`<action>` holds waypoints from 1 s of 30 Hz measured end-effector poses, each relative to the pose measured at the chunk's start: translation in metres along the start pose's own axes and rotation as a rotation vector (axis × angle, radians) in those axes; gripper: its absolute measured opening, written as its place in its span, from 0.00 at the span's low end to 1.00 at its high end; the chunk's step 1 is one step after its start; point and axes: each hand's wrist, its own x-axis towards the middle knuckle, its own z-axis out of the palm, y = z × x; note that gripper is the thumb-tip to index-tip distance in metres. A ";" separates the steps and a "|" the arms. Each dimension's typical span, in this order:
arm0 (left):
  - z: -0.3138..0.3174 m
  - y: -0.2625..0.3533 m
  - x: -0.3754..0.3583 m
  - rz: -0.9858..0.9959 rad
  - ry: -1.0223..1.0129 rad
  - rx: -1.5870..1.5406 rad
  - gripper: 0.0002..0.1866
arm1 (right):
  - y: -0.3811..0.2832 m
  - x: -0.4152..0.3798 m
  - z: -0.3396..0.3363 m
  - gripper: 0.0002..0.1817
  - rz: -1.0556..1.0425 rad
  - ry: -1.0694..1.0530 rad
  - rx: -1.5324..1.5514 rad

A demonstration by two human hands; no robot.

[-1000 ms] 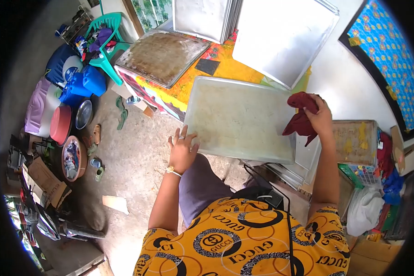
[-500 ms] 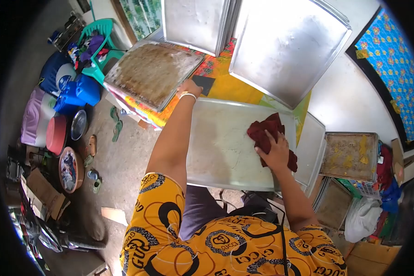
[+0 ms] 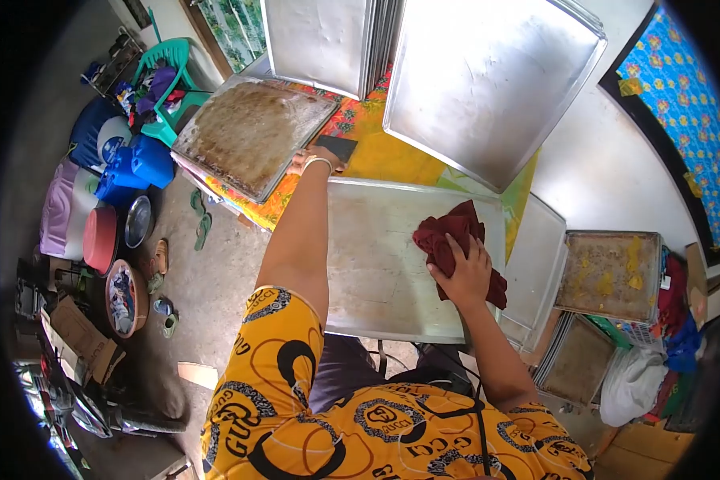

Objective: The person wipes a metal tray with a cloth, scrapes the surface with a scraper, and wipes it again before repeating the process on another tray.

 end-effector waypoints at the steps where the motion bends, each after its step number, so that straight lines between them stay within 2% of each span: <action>1: 0.003 0.000 0.006 0.000 -0.004 -0.002 0.60 | 0.000 0.000 0.000 0.37 0.003 0.001 -0.002; 7: -0.003 0.000 -0.002 -0.062 0.019 -0.119 0.65 | 0.001 -0.001 0.000 0.37 -0.016 0.033 0.005; 10: 0.001 -0.001 0.001 -0.005 0.134 -0.248 0.62 | 0.000 -0.001 -0.002 0.37 -0.015 0.034 0.007; 13: -0.005 -0.005 0.018 0.074 -0.039 -0.362 0.61 | 0.001 -0.002 -0.001 0.36 -0.025 0.046 0.012; 16: -0.009 -0.003 -0.014 0.021 0.090 -0.246 0.49 | 0.001 -0.002 -0.001 0.36 -0.038 0.075 0.019; 19: 0.001 0.001 -0.014 0.053 0.169 -0.131 0.49 | 0.000 -0.002 -0.003 0.36 -0.033 0.065 0.011; 23: 0.011 0.006 0.030 0.069 -0.006 -0.199 0.50 | 0.000 -0.003 -0.005 0.36 -0.034 0.062 0.015; 26: 0.005 0.009 0.022 0.000 0.023 -0.096 0.52 | -0.001 -0.002 -0.005 0.37 -0.031 0.058 0.022; 27: 0.000 0.007 0.016 -0.021 -0.022 -0.148 0.54 | -0.001 -0.003 -0.004 0.37 -0.028 0.055 0.025; 30: 0.000 0.010 0.016 -0.073 0.011 -0.236 0.56 | 0.000 -0.002 -0.002 0.37 -0.026 0.057 0.020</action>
